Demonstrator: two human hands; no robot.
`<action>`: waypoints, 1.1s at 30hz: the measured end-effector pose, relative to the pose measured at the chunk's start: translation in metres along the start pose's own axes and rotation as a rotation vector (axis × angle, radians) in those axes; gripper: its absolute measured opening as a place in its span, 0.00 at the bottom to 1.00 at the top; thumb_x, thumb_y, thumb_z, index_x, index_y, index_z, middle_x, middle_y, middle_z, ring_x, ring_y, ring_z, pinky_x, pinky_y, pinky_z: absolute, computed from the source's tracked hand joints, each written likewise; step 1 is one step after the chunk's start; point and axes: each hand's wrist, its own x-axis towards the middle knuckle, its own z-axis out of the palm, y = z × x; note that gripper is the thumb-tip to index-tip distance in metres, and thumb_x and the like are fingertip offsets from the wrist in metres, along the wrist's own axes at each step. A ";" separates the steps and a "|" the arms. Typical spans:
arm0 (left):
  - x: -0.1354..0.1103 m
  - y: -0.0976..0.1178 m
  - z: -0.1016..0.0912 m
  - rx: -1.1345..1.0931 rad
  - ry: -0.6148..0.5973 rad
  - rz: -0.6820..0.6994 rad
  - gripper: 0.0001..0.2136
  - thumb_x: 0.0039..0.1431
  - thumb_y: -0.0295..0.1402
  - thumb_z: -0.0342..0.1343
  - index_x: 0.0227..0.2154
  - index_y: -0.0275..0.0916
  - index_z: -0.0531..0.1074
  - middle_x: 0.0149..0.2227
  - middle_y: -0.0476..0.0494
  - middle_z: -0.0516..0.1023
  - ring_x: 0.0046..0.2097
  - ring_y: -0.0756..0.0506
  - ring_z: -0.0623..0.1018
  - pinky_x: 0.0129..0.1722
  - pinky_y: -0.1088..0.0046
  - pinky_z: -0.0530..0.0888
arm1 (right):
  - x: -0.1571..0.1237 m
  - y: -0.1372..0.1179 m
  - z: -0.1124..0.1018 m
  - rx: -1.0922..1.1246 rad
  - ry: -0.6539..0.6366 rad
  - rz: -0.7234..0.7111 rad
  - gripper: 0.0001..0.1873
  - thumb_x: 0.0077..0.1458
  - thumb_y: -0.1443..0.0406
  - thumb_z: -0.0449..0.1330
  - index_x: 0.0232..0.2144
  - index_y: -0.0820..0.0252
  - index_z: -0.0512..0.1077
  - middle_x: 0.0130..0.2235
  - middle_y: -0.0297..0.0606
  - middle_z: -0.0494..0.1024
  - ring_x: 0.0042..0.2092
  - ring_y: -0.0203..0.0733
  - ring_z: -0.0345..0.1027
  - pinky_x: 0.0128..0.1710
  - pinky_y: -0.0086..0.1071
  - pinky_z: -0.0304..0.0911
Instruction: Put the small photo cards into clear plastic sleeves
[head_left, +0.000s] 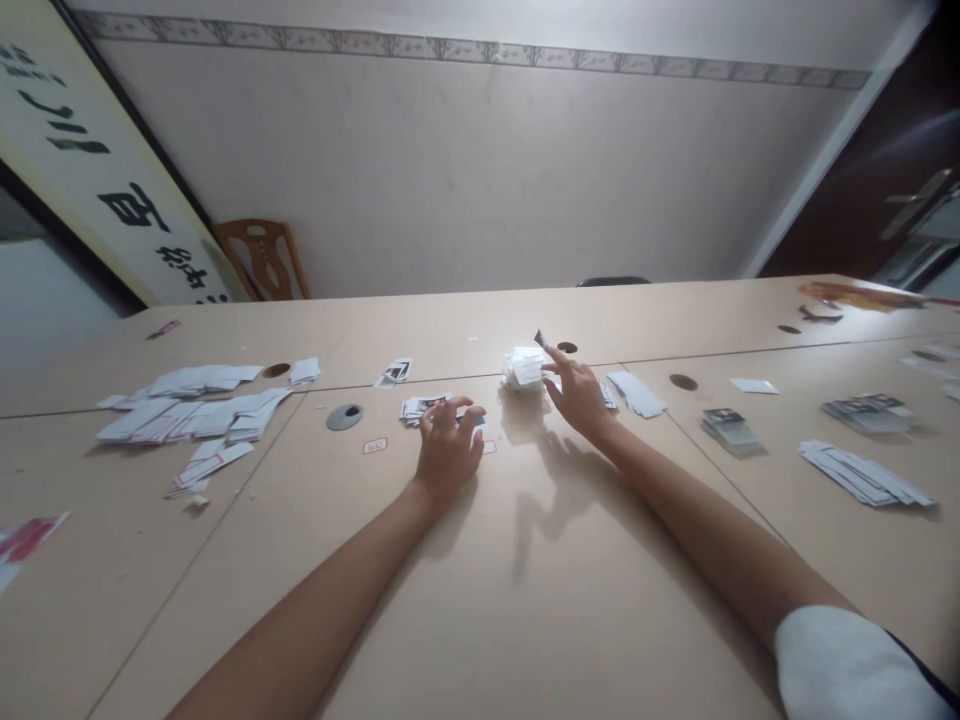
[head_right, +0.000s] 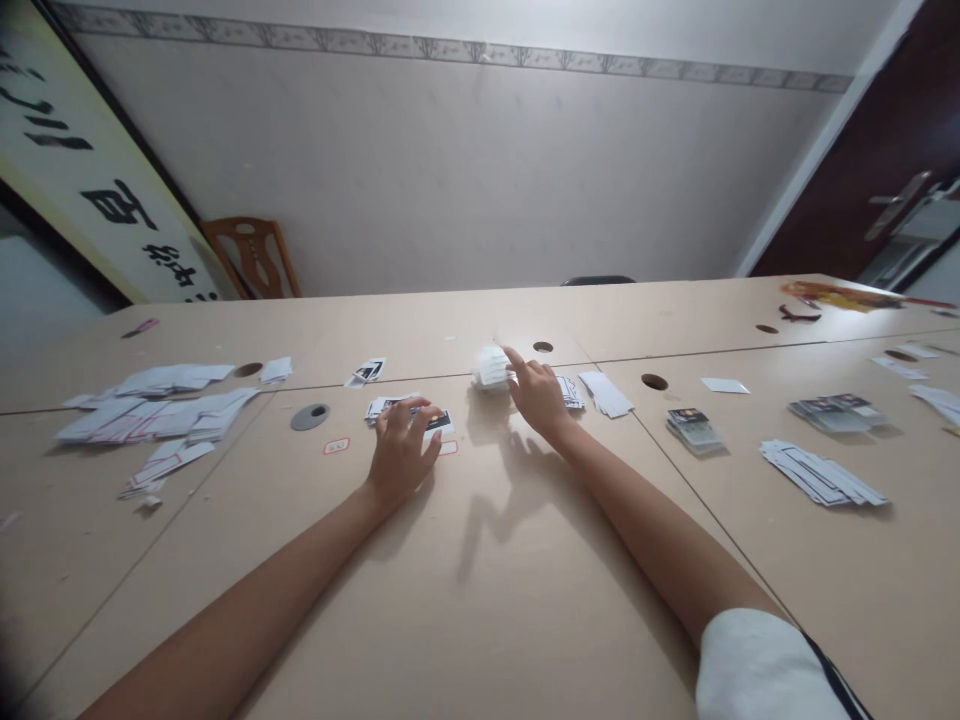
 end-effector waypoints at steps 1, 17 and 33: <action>0.000 0.000 0.000 -0.003 0.000 -0.001 0.12 0.56 0.25 0.50 0.44 0.41 0.67 0.48 0.37 0.71 0.52 0.39 0.70 0.54 0.54 0.60 | 0.000 0.000 0.000 0.001 -0.015 0.004 0.32 0.59 0.71 0.53 0.64 0.58 0.51 0.45 0.44 0.80 0.46 0.52 0.71 0.47 0.47 0.63; 0.001 0.001 -0.001 0.004 0.010 0.010 0.13 0.56 0.24 0.50 0.43 0.41 0.67 0.48 0.37 0.71 0.53 0.39 0.70 0.54 0.54 0.60 | -0.003 0.002 0.004 -0.073 -0.068 0.002 0.31 0.59 0.68 0.53 0.63 0.57 0.54 0.42 0.45 0.80 0.41 0.51 0.74 0.40 0.42 0.67; -0.002 -0.006 0.005 -0.106 -0.022 -0.048 0.16 0.59 0.30 0.53 0.50 0.40 0.63 0.49 0.36 0.72 0.53 0.39 0.70 0.52 0.58 0.62 | 0.002 -0.049 -0.015 0.644 -0.037 0.178 0.28 0.59 0.57 0.55 0.58 0.53 0.51 0.34 0.34 0.77 0.26 0.36 0.67 0.27 0.29 0.63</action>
